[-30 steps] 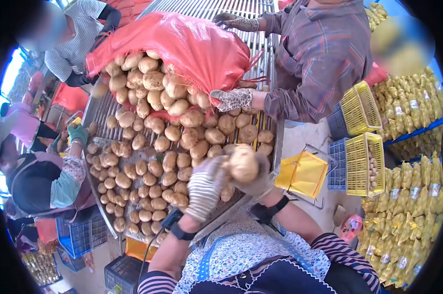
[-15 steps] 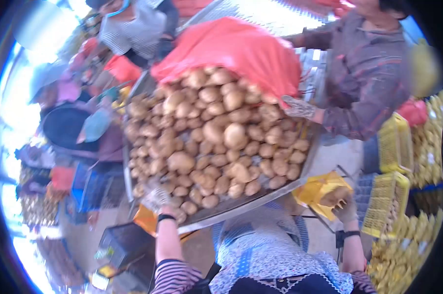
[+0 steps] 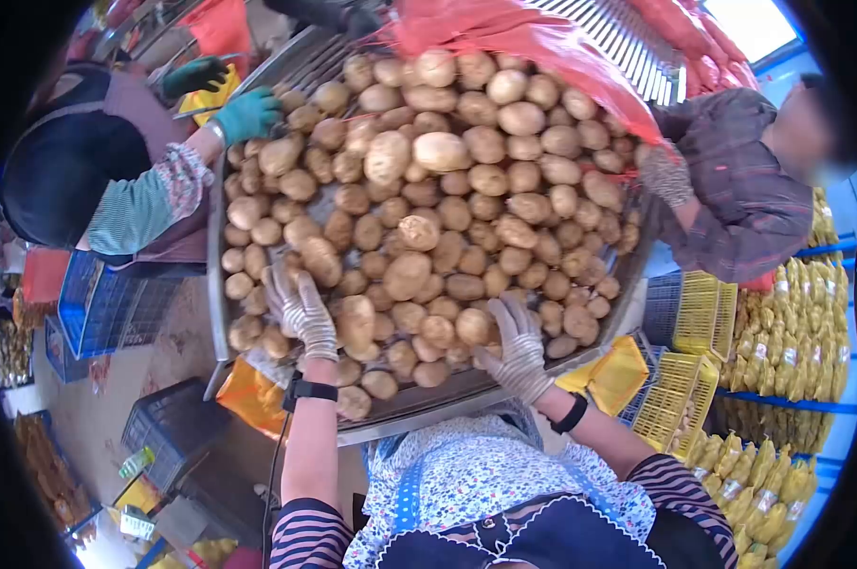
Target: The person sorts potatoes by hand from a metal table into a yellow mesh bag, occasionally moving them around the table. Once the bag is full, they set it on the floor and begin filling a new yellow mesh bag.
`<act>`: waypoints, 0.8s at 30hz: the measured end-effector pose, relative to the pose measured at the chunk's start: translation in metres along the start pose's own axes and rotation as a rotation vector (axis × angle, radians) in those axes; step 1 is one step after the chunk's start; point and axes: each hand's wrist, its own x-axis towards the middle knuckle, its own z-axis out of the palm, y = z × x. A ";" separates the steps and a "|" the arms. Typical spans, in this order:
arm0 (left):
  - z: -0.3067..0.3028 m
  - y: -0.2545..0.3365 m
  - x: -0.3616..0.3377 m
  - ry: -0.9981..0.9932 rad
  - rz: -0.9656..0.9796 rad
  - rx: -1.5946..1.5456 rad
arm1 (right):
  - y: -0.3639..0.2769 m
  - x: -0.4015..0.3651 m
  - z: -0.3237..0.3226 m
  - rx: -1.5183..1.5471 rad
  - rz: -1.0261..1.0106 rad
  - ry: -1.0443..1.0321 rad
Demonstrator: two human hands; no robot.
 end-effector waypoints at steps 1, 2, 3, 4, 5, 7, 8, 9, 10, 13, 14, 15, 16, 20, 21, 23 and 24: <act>-0.003 -0.018 0.012 -0.109 -0.013 -0.350 | -0.010 0.013 0.005 0.018 -0.006 -0.021; 0.001 -0.031 0.014 -0.086 -0.046 -0.383 | -0.017 0.025 0.011 0.023 -0.075 0.039; 0.002 -0.037 0.010 -0.066 -0.078 -0.421 | -0.027 0.038 0.015 0.025 -0.141 0.103; -0.009 -0.033 0.011 -0.134 0.025 -0.221 | -0.052 0.059 0.005 0.035 -0.163 0.060; -0.022 -0.025 0.012 -0.215 0.128 -0.030 | -0.067 0.075 0.010 0.034 -0.148 0.045; -0.028 -0.024 0.015 -0.248 0.185 0.001 | -0.098 0.114 0.031 0.274 -0.197 -0.107; -0.031 -0.027 0.016 -0.287 0.160 0.003 | -0.111 0.134 0.051 0.291 -0.215 -0.103; -0.036 -0.028 0.017 -0.320 0.133 0.011 | -0.126 0.152 0.070 0.313 -0.240 -0.101; -0.042 -0.025 0.020 -0.353 0.099 0.014 | -0.142 0.170 0.083 0.212 -0.117 -0.250; -0.056 -0.021 0.037 -0.350 -0.170 -0.544 | -0.166 0.207 0.113 0.043 0.033 -0.417; -0.065 -0.013 0.037 -0.309 -0.340 -0.865 | -0.167 0.213 0.119 -0.018 0.071 -0.424; -0.069 -0.019 0.038 -0.306 -0.344 -0.861 | -0.166 0.217 0.119 -0.016 0.069 -0.429; -0.074 -0.026 0.040 -0.317 -0.538 -1.173 | -0.162 0.222 0.115 0.040 0.101 -0.510; -0.090 -0.005 0.028 -0.278 -0.444 -1.184 | -0.136 0.197 0.119 0.791 0.389 -0.426; -0.093 0.012 0.018 -0.257 -0.311 -1.036 | -0.129 0.182 0.114 1.341 0.531 -0.250; -0.093 0.061 -0.001 -0.299 -0.212 -0.970 | -0.142 0.155 0.048 1.888 0.790 -0.232; -0.092 0.090 -0.010 -0.353 -0.250 -1.046 | -0.134 0.137 0.043 1.993 0.812 -0.187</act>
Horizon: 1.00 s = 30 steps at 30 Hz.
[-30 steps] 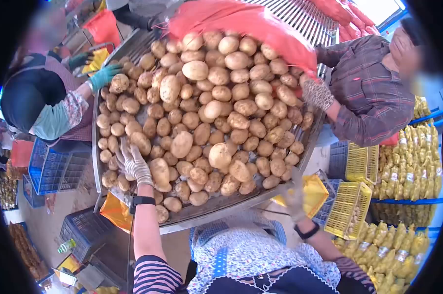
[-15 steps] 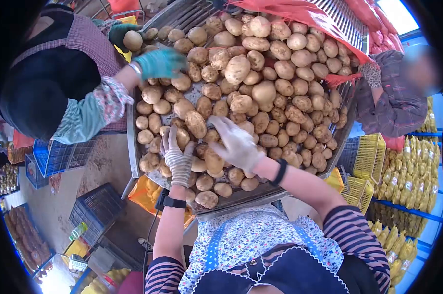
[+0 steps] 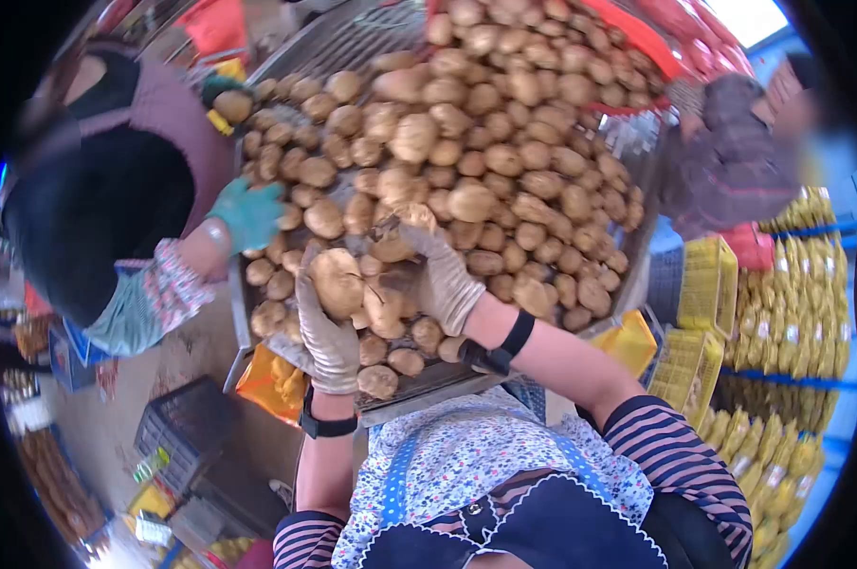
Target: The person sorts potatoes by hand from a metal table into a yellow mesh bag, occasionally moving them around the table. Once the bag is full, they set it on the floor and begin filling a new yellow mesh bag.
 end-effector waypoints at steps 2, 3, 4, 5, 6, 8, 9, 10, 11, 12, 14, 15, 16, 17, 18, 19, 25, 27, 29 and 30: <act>0.044 -0.001 -0.023 -0.091 -0.269 -0.240 | -0.009 -0.035 -0.019 0.160 0.041 0.059; 0.064 -0.004 -0.041 -0.160 -0.185 -0.094 | -0.011 -0.052 -0.028 0.185 0.008 0.068; 0.084 -0.007 -0.058 -0.217 -0.092 0.048 | -0.010 -0.066 -0.035 0.191 -0.131 0.170; 0.097 -0.019 -0.071 -0.280 -0.101 0.066 | -0.012 -0.081 -0.044 0.201 -0.267 0.275; 0.111 -0.030 -0.084 -0.224 -0.078 0.069 | -0.021 -0.105 -0.041 0.236 -0.315 0.382; 0.139 -0.036 -0.113 -0.274 -0.069 0.070 | -0.037 -0.128 -0.065 0.253 -0.423 0.453; 0.153 -0.038 -0.128 -0.274 -0.055 0.058 | -0.047 -0.141 -0.078 0.229 -0.497 0.518; 0.163 -0.039 -0.144 -0.328 0.123 0.229 | -0.059 -0.154 -0.091 0.272 -0.535 0.530; 0.170 -0.048 -0.157 -0.476 0.211 0.188 | -0.073 -0.169 -0.104 0.271 -0.563 0.555; 0.183 -0.045 -0.178 -0.566 0.210 0.253 | -0.082 -0.184 -0.117 0.265 -0.583 0.582; 0.199 -0.045 -0.202 -0.668 0.001 0.182 | -0.088 -0.208 -0.143 0.391 -0.686 0.495; 0.205 -0.049 -0.203 -0.682 -0.205 0.044 | -0.085 -0.197 -0.188 0.323 -0.757 0.421; 0.218 -0.041 -0.208 -0.690 -0.437 -0.157 | -0.087 -0.205 -0.221 0.319 -0.780 0.380; 0.223 -0.041 -0.213 -0.698 -0.429 -0.149 | -0.089 -0.213 -0.254 0.315 -0.802 0.339; 0.227 -0.040 -0.218 -0.738 -0.490 -0.202 | -0.094 -0.237 -0.277 0.372 -0.775 0.331; 0.232 -0.040 -0.222 -0.776 -0.552 -0.255 | -0.101 -0.255 -0.301 0.348 -0.847 0.393; 0.252 -0.032 -0.253 -0.813 -0.656 -0.292 | -0.112 -0.285 -0.471 0.657 -0.486 0.911; 0.259 -0.034 -0.260 -0.814 -0.686 -0.324 | -0.103 -0.295 -0.439 0.505 -0.464 0.587; 0.265 -0.036 -0.272 -0.780 -0.544 -0.070 | -0.104 -0.321 -0.349 0.017 -0.477 0.310; 0.265 -0.038 -0.271 -0.758 -0.504 0.050 | -0.090 -0.320 -0.336 -0.055 -0.482 0.228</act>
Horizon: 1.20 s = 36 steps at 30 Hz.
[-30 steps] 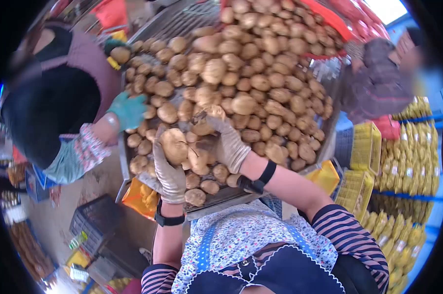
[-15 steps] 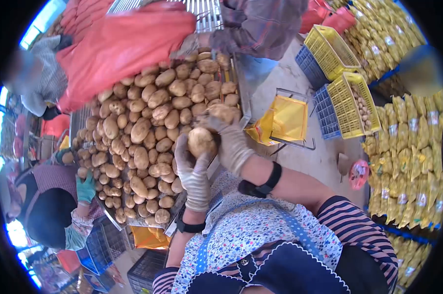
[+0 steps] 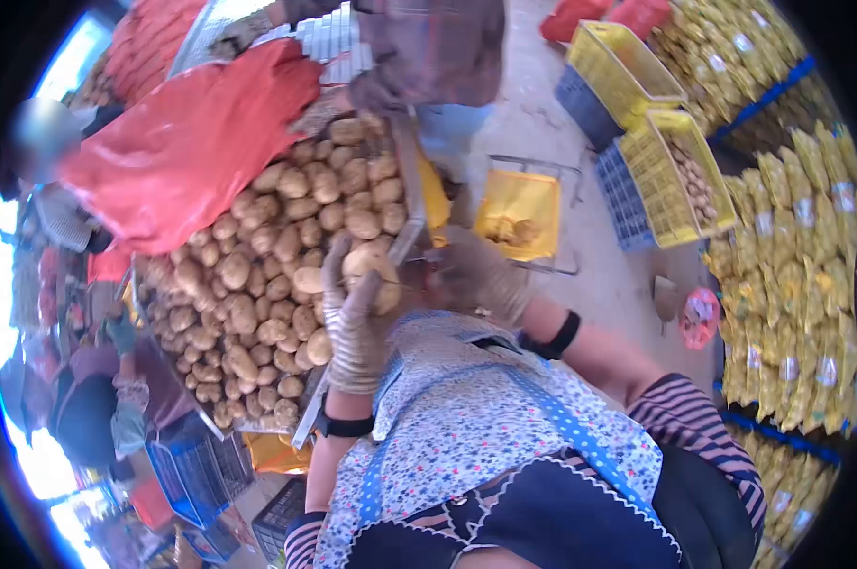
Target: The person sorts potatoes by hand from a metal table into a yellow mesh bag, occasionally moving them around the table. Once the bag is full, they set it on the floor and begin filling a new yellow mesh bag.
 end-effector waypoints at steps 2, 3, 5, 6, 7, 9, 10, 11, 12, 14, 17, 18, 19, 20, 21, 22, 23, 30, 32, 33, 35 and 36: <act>0.004 -0.010 0.003 0.024 0.057 0.115 | 0.021 -0.015 0.026 -0.091 -0.042 -0.189; 0.004 -0.017 0.003 0.030 0.091 0.113 | 0.009 -0.037 0.048 0.002 -0.129 -0.261; -0.012 -0.030 0.007 0.041 0.113 0.165 | 0.013 -0.037 0.057 -0.084 -0.090 -0.234; -0.008 -0.036 0.006 0.099 0.077 0.101 | 0.013 -0.039 0.056 -0.177 -0.032 -0.248; -0.010 -0.045 0.007 0.099 0.065 0.110 | 0.017 -0.040 0.052 -0.165 -0.026 -0.242; -0.024 -0.061 0.012 0.080 0.008 0.175 | 0.025 -0.035 0.044 -0.166 0.027 -0.144; -0.023 -0.062 0.010 -0.029 0.114 0.292 | 0.032 -0.031 0.034 -0.226 -0.046 -0.178; -0.041 -0.075 0.017 -0.040 0.052 0.202 | 0.039 -0.027 0.023 -0.149 -0.097 -0.189; -0.046 -0.062 0.009 0.077 0.016 0.366 | 0.048 -0.021 0.009 -0.063 -0.131 -0.235; -0.063 -0.045 -0.007 0.197 -0.070 0.335 | 0.062 -0.006 -0.037 -0.002 -0.180 -0.208; -0.114 -0.008 -0.046 0.236 0.010 0.734 | 0.052 0.025 -0.109 0.513 -0.049 0.170; -0.138 -0.007 -0.066 0.300 -0.026 0.708 | 0.047 0.038 -0.139 0.595 -0.072 0.291; -0.163 -0.011 -0.089 0.357 -0.066 0.678 | 0.039 0.050 -0.164 0.654 -0.097 0.378; -0.198 -0.020 -0.111 0.403 -0.139 0.773 | 0.032 0.058 -0.181 0.696 -0.125 0.425; -0.216 -0.015 -0.129 0.489 -0.163 1.149 | 0.028 0.064 -0.185 0.700 -0.145 0.439; -0.257 -0.018 -0.150 0.382 -0.051 1.561 | 0.031 0.066 -0.149 0.693 -0.151 0.576; -0.273 -0.009 -0.154 0.392 -0.054 1.546 | 0.032 0.068 -0.109 0.678 -0.154 0.713; -0.332 0.014 -0.074 0.787 0.030 1.589 | 0.095 0.112 0.224 -0.924 -0.323 -0.557; -0.347 0.014 -0.047 0.786 0.068 1.538 | 0.121 0.144 0.277 -1.453 -0.785 -0.759; -0.358 0.011 -0.035 0.772 0.075 1.514 | 0.135 0.161 0.302 -1.677 -0.790 -0.827; -0.374 0.010 -0.012 0.727 -0.048 1.379 | 0.162 0.190 0.332 -1.924 -0.778 -0.883; -0.382 0.009 -0.006 0.709 -0.070 1.346 | 0.175 0.203 0.339 -2.098 -0.762 -0.902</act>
